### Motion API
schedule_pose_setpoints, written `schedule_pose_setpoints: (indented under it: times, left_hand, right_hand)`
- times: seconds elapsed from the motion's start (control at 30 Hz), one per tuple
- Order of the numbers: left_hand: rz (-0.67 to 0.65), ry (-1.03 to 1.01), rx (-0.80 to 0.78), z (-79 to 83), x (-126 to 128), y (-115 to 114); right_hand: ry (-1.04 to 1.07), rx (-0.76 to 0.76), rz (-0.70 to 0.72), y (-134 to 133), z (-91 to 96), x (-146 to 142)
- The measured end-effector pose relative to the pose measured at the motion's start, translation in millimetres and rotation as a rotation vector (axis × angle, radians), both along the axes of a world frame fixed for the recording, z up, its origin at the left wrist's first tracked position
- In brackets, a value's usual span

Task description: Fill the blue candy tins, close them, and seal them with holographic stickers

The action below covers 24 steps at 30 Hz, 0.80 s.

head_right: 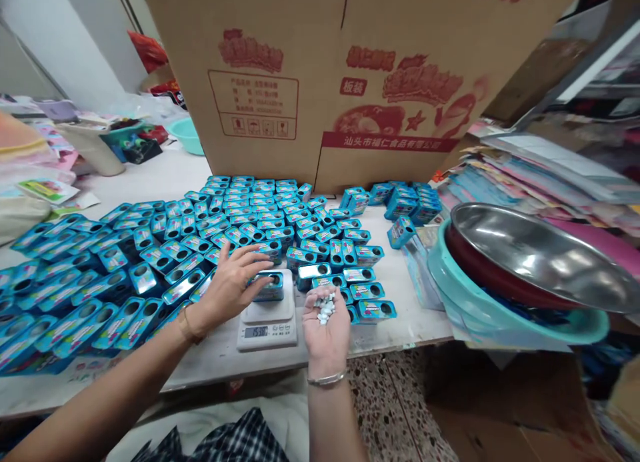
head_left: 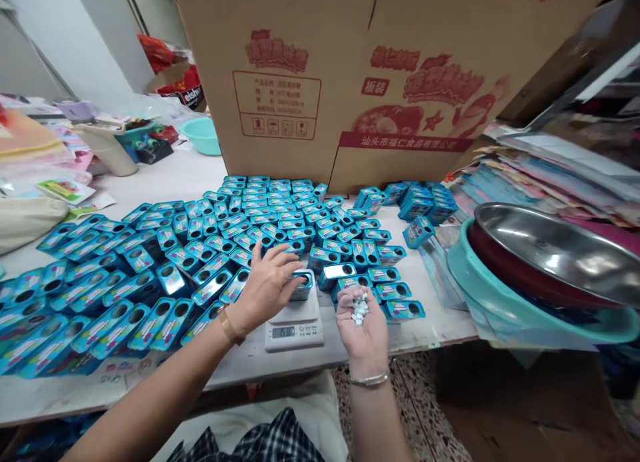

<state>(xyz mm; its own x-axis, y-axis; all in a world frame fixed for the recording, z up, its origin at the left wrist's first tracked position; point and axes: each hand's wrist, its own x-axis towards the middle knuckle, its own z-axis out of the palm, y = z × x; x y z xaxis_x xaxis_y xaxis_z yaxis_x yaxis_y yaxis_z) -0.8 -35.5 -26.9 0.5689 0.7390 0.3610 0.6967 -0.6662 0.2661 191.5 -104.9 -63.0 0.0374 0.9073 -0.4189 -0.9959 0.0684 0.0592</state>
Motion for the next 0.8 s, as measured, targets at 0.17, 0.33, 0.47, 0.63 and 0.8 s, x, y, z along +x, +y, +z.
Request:
schedule_pose_setpoints:
  times: [0.17, 0.33, 0.47, 0.63, 0.8]
  left_hand:
    - [-0.037, 0.139, -0.098, -8.2, -2.2, 1.2]
    - [-0.078, 0.090, -0.106, 11.4, 16.5, 15.5]
    - [-0.123, -0.082, -0.010, 53.7, 80.8, 39.8]
    - [-0.327, -0.103, 0.029, 62.9, 210.9, 57.6]
    - [-0.467, 0.185, 0.109, 10.4, 302.7, 54.4]
  right_hand:
    - [0.097, 0.006, -0.044, -5.1, 8.0, 8.4]
    - [0.167, 0.037, -0.118, -22.0, 11.7, 37.0]
    - [0.209, 0.134, -0.192, -45.3, 12.0, 69.3]
    - [0.115, 0.245, -0.255, -72.3, 4.3, 106.4]
    - [0.049, 0.270, -0.268, -87.8, -21.6, 143.6]
